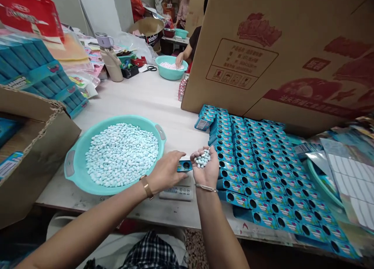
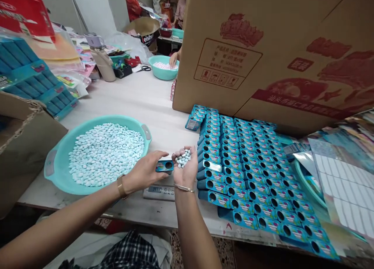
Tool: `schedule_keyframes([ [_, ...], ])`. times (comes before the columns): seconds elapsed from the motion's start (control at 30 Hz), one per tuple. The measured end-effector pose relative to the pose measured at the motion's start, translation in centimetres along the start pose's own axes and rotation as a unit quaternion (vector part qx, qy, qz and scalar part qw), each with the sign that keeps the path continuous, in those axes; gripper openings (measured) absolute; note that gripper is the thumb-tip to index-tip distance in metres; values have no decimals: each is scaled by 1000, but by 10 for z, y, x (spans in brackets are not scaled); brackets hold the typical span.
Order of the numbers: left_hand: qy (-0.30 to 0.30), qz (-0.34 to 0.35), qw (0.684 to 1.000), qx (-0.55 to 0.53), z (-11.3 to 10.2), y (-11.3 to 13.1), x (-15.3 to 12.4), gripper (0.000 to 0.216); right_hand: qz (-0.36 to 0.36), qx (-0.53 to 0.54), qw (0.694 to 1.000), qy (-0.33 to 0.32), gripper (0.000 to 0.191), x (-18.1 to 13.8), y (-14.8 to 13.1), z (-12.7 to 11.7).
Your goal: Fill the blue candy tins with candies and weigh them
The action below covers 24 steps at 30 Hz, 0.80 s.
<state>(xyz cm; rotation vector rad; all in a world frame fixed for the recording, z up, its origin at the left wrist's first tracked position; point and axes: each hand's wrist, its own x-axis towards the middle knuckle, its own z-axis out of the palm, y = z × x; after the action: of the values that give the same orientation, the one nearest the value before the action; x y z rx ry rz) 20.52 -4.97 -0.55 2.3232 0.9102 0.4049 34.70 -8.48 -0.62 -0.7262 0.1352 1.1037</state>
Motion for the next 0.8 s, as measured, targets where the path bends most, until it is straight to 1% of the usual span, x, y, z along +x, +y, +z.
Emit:
schedule_keyframes([
  [0.07, -17, -16, 1000, -19, 6, 0, 9, 52, -34, -22, 999, -11, 21, 2, 4, -1],
  [0.17, -10, -16, 998, -67, 11, 0, 14, 45, -83, -52, 995, -36, 23, 4, 9, 0],
  [0.27, -3, -15, 995, -94, 14, -1, 13, 47, -109, -83, 989, -56, 25, 4, 12, 2],
  [0.4, 8, -9, 995, -94, 17, -3, 11, 46, -133, -107, 984, -58, 26, 1, 14, 4],
  [0.6, 12, 1, 998, -67, 16, -3, 10, 36, -102, -91, 989, -53, 27, 2, 12, 6],
  [0.7, 8, 1, 998, -56, 16, -2, 11, 36, -51, -46, 996, -53, 27, 7, 5, 5],
  [0.8, -5, 2, 999, -48, 11, -4, 10, 45, 8, 4, 997, -80, 26, 12, -9, -2],
])
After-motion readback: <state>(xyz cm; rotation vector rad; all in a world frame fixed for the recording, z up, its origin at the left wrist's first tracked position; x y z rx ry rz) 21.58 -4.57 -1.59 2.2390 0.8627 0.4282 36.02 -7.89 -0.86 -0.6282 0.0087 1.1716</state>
